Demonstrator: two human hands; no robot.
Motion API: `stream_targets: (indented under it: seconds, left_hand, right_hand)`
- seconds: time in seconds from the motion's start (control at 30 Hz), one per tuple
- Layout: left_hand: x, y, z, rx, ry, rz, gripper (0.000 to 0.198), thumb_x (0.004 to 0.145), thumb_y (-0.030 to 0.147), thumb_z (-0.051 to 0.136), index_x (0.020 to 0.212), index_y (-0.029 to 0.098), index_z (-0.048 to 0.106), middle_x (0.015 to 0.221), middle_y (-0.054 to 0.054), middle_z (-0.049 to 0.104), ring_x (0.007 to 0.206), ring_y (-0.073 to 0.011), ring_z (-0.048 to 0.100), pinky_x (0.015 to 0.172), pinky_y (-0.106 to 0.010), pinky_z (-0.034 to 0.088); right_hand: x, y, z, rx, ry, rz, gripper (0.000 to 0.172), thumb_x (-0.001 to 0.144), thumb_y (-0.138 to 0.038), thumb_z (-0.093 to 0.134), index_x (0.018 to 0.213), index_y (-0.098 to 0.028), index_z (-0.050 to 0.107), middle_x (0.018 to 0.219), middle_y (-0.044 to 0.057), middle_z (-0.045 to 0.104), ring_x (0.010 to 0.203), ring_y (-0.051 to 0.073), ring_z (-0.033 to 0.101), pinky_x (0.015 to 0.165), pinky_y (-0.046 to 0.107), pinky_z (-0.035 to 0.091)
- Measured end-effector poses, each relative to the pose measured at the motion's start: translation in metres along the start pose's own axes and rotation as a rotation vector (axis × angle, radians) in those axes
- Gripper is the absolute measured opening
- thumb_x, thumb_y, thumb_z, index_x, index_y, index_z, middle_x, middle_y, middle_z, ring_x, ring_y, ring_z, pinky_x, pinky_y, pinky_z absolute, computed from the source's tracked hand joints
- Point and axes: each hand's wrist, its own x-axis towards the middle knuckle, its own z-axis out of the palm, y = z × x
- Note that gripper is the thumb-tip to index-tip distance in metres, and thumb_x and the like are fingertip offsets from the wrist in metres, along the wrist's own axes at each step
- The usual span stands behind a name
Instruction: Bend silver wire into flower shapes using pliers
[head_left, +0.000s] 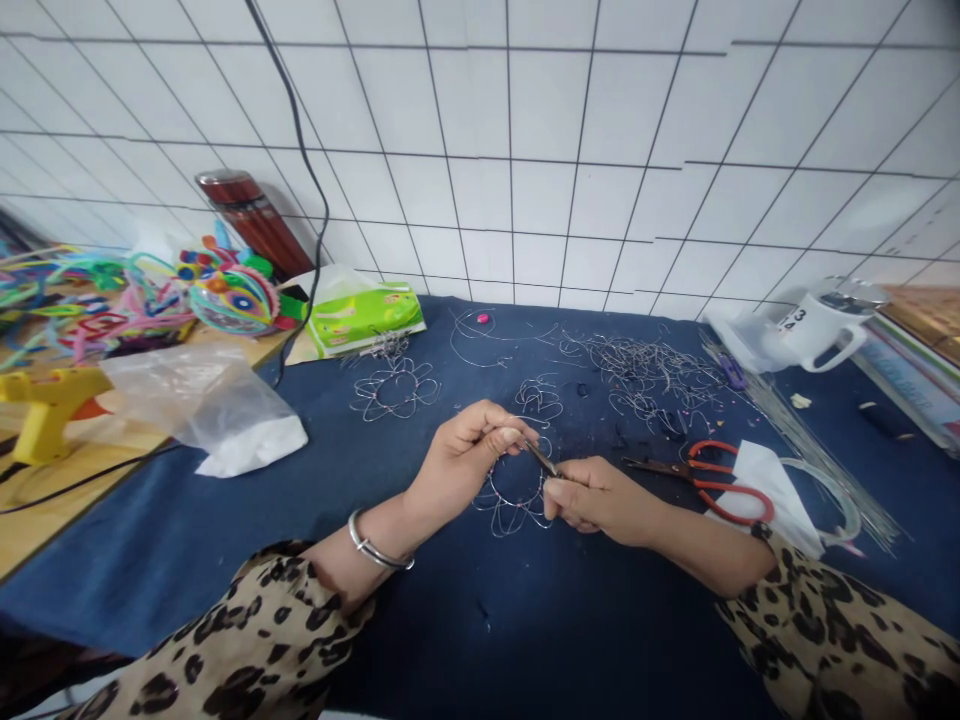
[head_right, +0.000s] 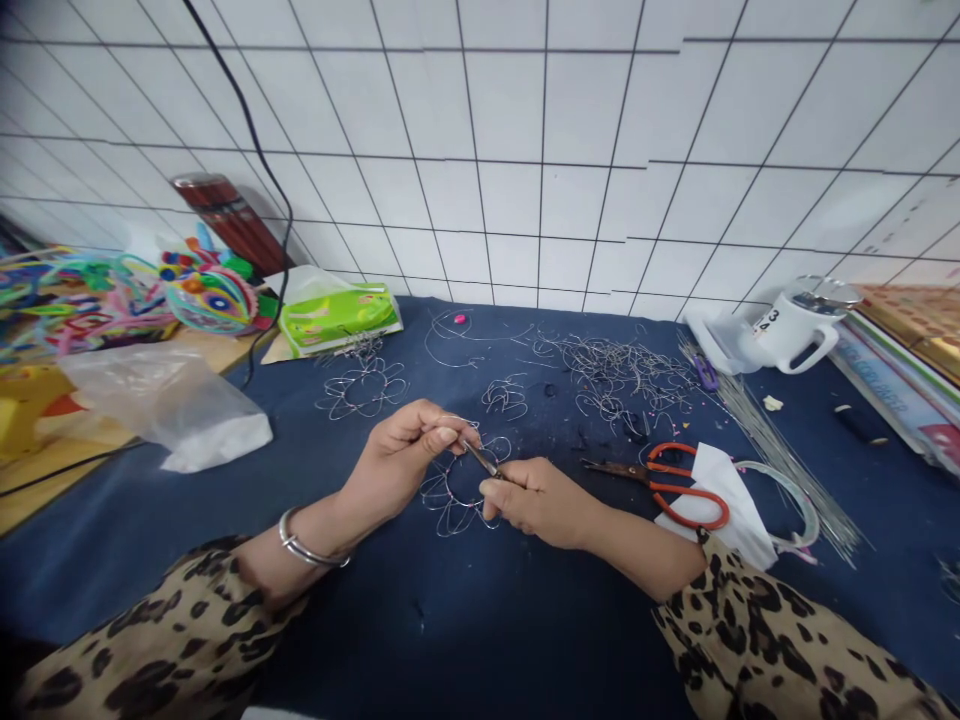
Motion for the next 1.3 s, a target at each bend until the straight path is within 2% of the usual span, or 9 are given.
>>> stream_targets:
  seconds: [0.2, 0.47, 0.53, 0.83, 0.93, 1.07, 1.13, 1.27, 1.3]
  left_hand:
    - [-0.002, 0.002, 0.001, -0.011, -0.002, 0.021, 0.003, 0.085, 0.017, 0.056, 0.084, 0.016, 0.058, 0.085, -0.004, 0.068, 0.072, -0.0106, 0.061, 0.069, -0.025, 0.05]
    - [-0.003, 0.005, 0.002, -0.033, -0.015, 0.023, 0.002, 0.085, 0.017, 0.056, 0.084, 0.016, 0.058, 0.084, -0.004, 0.068, 0.071, -0.0103, 0.06, 0.069, -0.025, 0.049]
    - [-0.001, 0.004, 0.001, -0.029, -0.014, -0.006, 0.003, 0.085, 0.017, 0.056, 0.085, 0.015, 0.059, 0.082, -0.004, 0.068, 0.068, -0.0097, 0.059, 0.067, -0.024, 0.049]
    - [0.001, 0.0, 0.004, -0.032, 0.009, -0.101, 0.01, 0.087, 0.024, 0.054, 0.086, 0.015, 0.057, 0.075, -0.003, 0.064, 0.061, -0.0086, 0.055, 0.061, -0.022, 0.046]
    - [0.0, 0.002, 0.003, 0.049, 0.032, -0.079, 0.012, 0.087, 0.026, 0.053, 0.087, 0.015, 0.058, 0.071, -0.002, 0.062, 0.06, -0.0087, 0.054, 0.06, -0.022, 0.046]
    - [0.004, 0.005, -0.006, 0.269, 0.069, -0.008, 0.013, 0.088, 0.026, 0.052, 0.091, 0.016, 0.058, 0.069, 0.0, 0.059, 0.06, -0.0089, 0.054, 0.06, -0.022, 0.046]
    - [0.007, 0.006, -0.01, 0.433, 0.052, 0.032, 0.013, 0.088, 0.026, 0.05, 0.089, 0.016, 0.059, 0.068, 0.0, 0.059, 0.06, -0.0091, 0.054, 0.059, -0.021, 0.045]
    - [0.009, 0.003, -0.012, 0.771, -0.071, 0.145, 0.014, 0.087, 0.023, 0.05, 0.089, 0.018, 0.063, 0.074, -0.001, 0.065, 0.065, -0.0105, 0.058, 0.063, -0.023, 0.045]
    - [0.008, 0.002, -0.011, 0.834, -0.106, 0.176, 0.014, 0.087, 0.022, 0.05, 0.09, 0.018, 0.063, 0.078, -0.001, 0.066, 0.069, -0.0118, 0.06, 0.066, -0.024, 0.045]
  right_hand:
    - [0.0, 0.004, 0.005, 0.328, -0.107, 0.058, 0.032, 0.086, -0.041, 0.051, 0.071, -0.013, 0.056, 0.048, -0.008, 0.034, 0.04, 0.004, 0.03, 0.039, 0.018, 0.024]
    - [-0.002, 0.002, 0.005, 0.521, -0.265, 0.079, 0.032, 0.087, -0.04, 0.049, 0.071, -0.013, 0.055, 0.05, -0.007, 0.036, 0.04, 0.004, 0.034, 0.04, 0.019, 0.027]
    - [-0.001, 0.003, 0.004, 0.502, -0.266, 0.076, 0.031, 0.087, -0.04, 0.05, 0.071, -0.013, 0.055, 0.05, -0.007, 0.036, 0.041, 0.005, 0.035, 0.04, 0.019, 0.027]
    - [0.002, 0.008, 0.005, 0.241, -0.114, 0.092, 0.033, 0.086, -0.043, 0.05, 0.072, -0.014, 0.055, 0.047, -0.008, 0.038, 0.039, 0.004, 0.034, 0.04, 0.019, 0.029]
    - [0.0, 0.001, 0.005, 0.155, -0.099, 0.122, 0.035, 0.086, -0.045, 0.048, 0.073, -0.014, 0.055, 0.049, -0.007, 0.041, 0.04, 0.004, 0.036, 0.042, 0.019, 0.031]
    - [-0.003, -0.013, -0.002, -0.092, -0.155, 0.169, 0.038, 0.085, -0.048, 0.049, 0.078, -0.013, 0.06, 0.058, -0.003, 0.049, 0.049, 0.006, 0.045, 0.049, 0.02, 0.038]
    - [-0.003, -0.017, -0.007, -0.169, -0.1, 0.16, 0.037, 0.083, -0.049, 0.051, 0.078, -0.013, 0.06, 0.059, -0.002, 0.049, 0.051, 0.006, 0.045, 0.051, 0.02, 0.039]
    - [0.001, -0.018, -0.016, -0.067, 0.262, 0.039, 0.031, 0.081, -0.047, 0.054, 0.077, -0.016, 0.053, 0.059, -0.004, 0.046, 0.05, 0.007, 0.043, 0.049, 0.021, 0.035]
    - [0.002, -0.018, -0.016, -0.073, 0.316, 0.003, 0.03, 0.08, -0.046, 0.056, 0.079, -0.016, 0.052, 0.061, -0.004, 0.046, 0.051, 0.007, 0.042, 0.05, 0.021, 0.035]
